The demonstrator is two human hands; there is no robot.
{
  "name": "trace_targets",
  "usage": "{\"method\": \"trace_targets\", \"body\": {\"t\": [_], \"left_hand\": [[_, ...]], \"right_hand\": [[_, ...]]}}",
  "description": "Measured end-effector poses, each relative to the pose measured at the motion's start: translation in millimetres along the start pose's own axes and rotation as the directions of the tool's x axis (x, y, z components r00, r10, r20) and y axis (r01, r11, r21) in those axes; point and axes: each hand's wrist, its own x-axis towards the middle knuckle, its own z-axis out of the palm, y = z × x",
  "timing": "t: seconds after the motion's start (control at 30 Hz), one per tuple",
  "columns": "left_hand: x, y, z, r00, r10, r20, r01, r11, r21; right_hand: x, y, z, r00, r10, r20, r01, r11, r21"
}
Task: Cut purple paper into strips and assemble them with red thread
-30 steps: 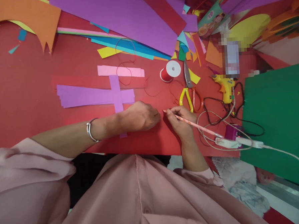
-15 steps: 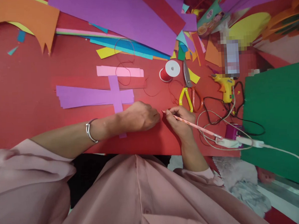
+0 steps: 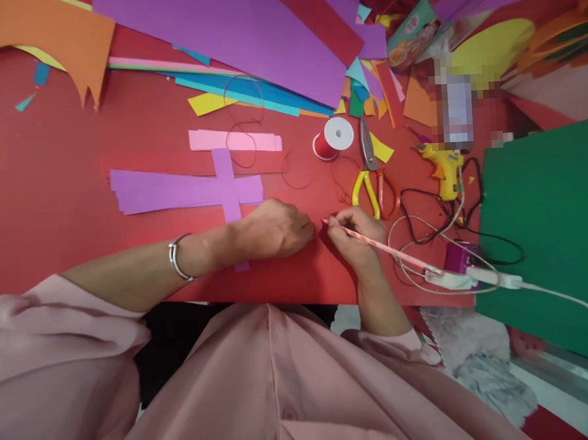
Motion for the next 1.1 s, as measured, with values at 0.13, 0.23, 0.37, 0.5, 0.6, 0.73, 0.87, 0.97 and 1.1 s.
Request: {"method": "trace_targets", "body": {"t": [0.13,0.23,0.37,0.5,0.6,0.73,0.87,0.97,1.1], "left_hand": [[-0.4,-0.7,-0.2,1.000,0.009,0.011,-0.009,1.000,-0.012],[-0.6,-1.0,0.3,1.000,0.021,0.003,-0.021,1.000,-0.006],[-0.6,-1.1,1.4,1.000,0.014,-0.005,-0.014,1.000,-0.010],[-0.8,-1.0,1.4,1.000,0.016,0.000,-0.016,1.000,-0.013],[-0.9,-0.9,1.3,1.000,0.015,-0.007,-0.015,1.000,-0.006],[-0.9,-0.8,1.5,0.999,0.037,-0.035,-0.036,0.999,0.020],[-0.2,-0.4,-0.4,1.000,0.014,0.014,-0.014,1.000,0.019],[0.5,-0.1,-1.9,0.999,-0.004,0.052,0.003,1.000,0.010],[0.5,-0.2,-0.9,1.000,0.005,0.018,-0.005,1.000,0.002]], "right_hand": [[0.2,-0.6,0.8,0.999,0.030,-0.025,-0.030,0.999,-0.010],[-0.6,-0.5,2.6,0.999,0.041,-0.026,-0.041,0.999,-0.006],[-2.3,0.5,3.7,0.999,0.021,-0.032,-0.021,1.000,0.005],[-2.8,1.4,2.5,1.000,0.014,-0.010,-0.014,1.000,-0.005],[-1.3,-0.3,1.0,1.000,-0.001,0.003,0.001,1.000,0.005],[0.2,-2.1,0.5,0.999,-0.039,-0.005,0.039,0.999,0.026],[-1.2,-1.0,1.3,1.000,0.003,0.012,-0.002,1.000,-0.027],[-2.3,-1.3,1.8,1.000,0.001,0.009,-0.001,0.999,-0.049],[-3.8,-1.3,3.3,1.000,0.018,-0.025,-0.020,0.998,-0.064]]}}
